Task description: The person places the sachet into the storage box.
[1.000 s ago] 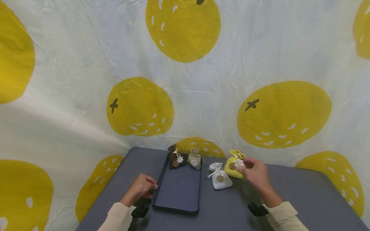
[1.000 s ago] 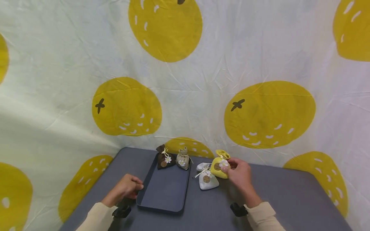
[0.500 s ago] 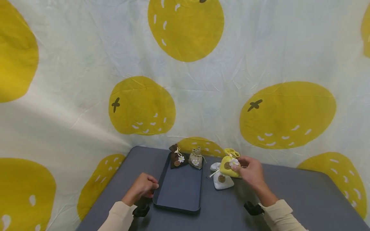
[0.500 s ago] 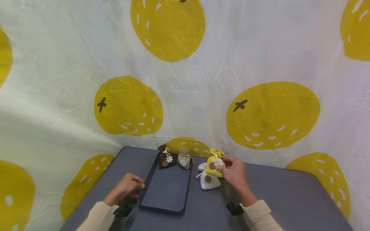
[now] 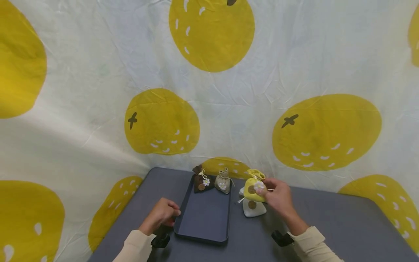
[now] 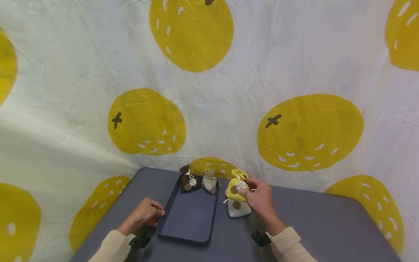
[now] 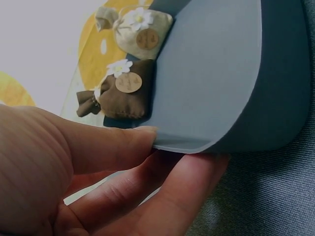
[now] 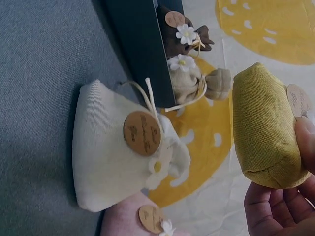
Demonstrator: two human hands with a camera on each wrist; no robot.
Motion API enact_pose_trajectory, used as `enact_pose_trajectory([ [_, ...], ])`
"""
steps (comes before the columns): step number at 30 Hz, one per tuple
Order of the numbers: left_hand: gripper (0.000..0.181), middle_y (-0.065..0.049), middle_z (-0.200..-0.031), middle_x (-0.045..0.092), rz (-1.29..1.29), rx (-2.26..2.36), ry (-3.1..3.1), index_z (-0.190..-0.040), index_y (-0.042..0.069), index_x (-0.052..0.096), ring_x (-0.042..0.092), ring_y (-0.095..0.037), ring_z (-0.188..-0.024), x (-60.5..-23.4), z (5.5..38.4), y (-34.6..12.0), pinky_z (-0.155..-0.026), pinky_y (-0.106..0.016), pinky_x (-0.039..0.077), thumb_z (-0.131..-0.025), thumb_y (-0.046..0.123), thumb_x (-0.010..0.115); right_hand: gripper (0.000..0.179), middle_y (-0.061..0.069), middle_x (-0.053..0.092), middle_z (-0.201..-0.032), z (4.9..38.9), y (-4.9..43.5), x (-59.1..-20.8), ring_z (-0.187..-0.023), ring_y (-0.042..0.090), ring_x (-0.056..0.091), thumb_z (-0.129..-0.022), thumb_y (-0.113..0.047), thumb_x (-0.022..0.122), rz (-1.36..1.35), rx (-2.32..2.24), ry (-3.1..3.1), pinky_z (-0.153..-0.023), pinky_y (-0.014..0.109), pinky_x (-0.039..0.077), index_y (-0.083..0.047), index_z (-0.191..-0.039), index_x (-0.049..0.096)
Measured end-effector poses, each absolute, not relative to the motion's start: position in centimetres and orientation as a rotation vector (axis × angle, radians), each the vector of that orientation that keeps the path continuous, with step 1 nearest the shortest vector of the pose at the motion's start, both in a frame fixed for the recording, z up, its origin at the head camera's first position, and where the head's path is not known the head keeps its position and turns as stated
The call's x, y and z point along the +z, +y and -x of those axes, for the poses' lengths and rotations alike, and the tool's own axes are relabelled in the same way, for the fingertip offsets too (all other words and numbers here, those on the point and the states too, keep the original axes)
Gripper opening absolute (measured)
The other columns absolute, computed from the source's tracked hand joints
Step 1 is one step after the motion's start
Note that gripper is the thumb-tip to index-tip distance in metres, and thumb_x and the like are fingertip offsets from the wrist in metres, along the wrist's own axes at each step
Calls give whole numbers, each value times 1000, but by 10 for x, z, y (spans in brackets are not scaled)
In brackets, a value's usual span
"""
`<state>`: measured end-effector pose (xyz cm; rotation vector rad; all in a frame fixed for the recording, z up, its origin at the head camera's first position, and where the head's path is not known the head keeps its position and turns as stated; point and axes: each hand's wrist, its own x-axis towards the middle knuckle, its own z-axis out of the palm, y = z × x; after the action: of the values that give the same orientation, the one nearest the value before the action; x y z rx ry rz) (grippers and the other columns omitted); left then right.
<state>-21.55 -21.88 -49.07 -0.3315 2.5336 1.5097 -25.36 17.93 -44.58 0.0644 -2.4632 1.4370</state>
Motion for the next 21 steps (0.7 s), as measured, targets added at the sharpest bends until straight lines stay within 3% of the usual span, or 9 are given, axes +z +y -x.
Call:
enact_pose_trajectory([
  [8, 13, -17, -98, 71, 312, 1495, 2549, -102, -6, 75, 73, -24, -71, -493, 215, -221, -59, -39, 64, -90, 0, 75, 27, 24, 77, -102, 254, 162, -446, -99, 34, 74, -82, 1, 85, -104, 1412, -2462, -81, 32, 64, 6, -107, 76],
  [16, 14, -16, -97, 71, 316, 1494, 2551, -102, -5, 75, 72, -24, -68, -494, 215, -220, -59, -38, 63, -90, 0, 75, 27, 24, 78, -100, 258, 147, -451, -99, 39, 75, -82, 2, 84, -199, 1379, -2444, -91, 50, 62, 7, -108, 76],
  [18, 13, -16, -97, 71, 319, 1493, 2552, -102, -5, 75, 72, -24, -68, -494, 216, -220, -59, -38, 63, -90, 0, 75, 28, 23, 78, -99, 258, 144, -452, -98, 38, 76, -81, 3, 84, -223, 1373, -2438, -91, 49, 62, 6, -107, 76],
  [21, 13, -16, -97, 72, 309, 1496, 2555, -102, -6, 75, 73, -24, -69, -495, 215, -220, -59, -39, 63, -90, 0, 75, 27, 23, 78, -99, 258, 140, -452, -92, 37, 77, -81, 1, 85, -228, 1392, -2438, -81, 38, 64, 4, -106, 77],
])
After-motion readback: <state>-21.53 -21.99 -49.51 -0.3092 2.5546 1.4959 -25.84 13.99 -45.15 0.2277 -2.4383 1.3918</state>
